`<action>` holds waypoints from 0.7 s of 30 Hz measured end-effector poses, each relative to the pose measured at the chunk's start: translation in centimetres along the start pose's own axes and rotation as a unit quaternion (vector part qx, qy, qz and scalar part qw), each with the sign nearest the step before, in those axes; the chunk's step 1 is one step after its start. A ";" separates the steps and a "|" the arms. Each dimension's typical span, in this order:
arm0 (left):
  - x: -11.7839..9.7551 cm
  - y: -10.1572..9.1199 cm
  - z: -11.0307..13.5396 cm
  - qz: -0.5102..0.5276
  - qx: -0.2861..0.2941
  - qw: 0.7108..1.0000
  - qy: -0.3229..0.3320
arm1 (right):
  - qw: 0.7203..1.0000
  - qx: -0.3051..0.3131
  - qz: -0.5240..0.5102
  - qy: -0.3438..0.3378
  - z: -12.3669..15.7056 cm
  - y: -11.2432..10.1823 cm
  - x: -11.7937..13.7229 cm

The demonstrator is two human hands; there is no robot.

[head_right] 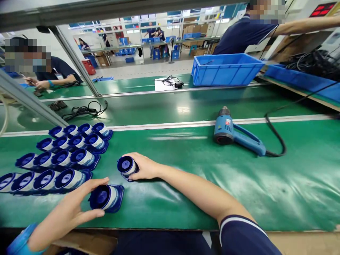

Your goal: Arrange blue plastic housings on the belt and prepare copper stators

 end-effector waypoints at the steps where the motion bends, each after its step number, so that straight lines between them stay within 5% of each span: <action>1: 0.2 0.0 0.1 -0.006 0.024 1.000 0.007 | 1.000 0.010 0.011 -0.010 -0.4 -0.3 0.0; 8: -0.5 -0.4 -1.1 -0.090 0.047 0.992 0.076 | 0.995 0.091 -0.007 0.036 -1.8 -0.6 -0.2; 14: -1.4 -1.4 -2.6 -0.190 -0.027 0.978 0.083 | 0.999 0.047 0.013 0.009 -1.0 0.2 -0.1; 21: -5.0 -0.2 -4.9 -0.269 -0.033 0.953 0.134 | 1.000 0.003 0.027 -0.007 0.5 -0.7 0.2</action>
Point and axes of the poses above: each hand's wrist, its own z-axis away from the middle knuckle, its own y-axis out of the palm, x = y × z, the point moved 6 cm from there along -z, towards the middle knuckle, and after that the axes turned 9 degrees about -z, right-handed, at the moved point
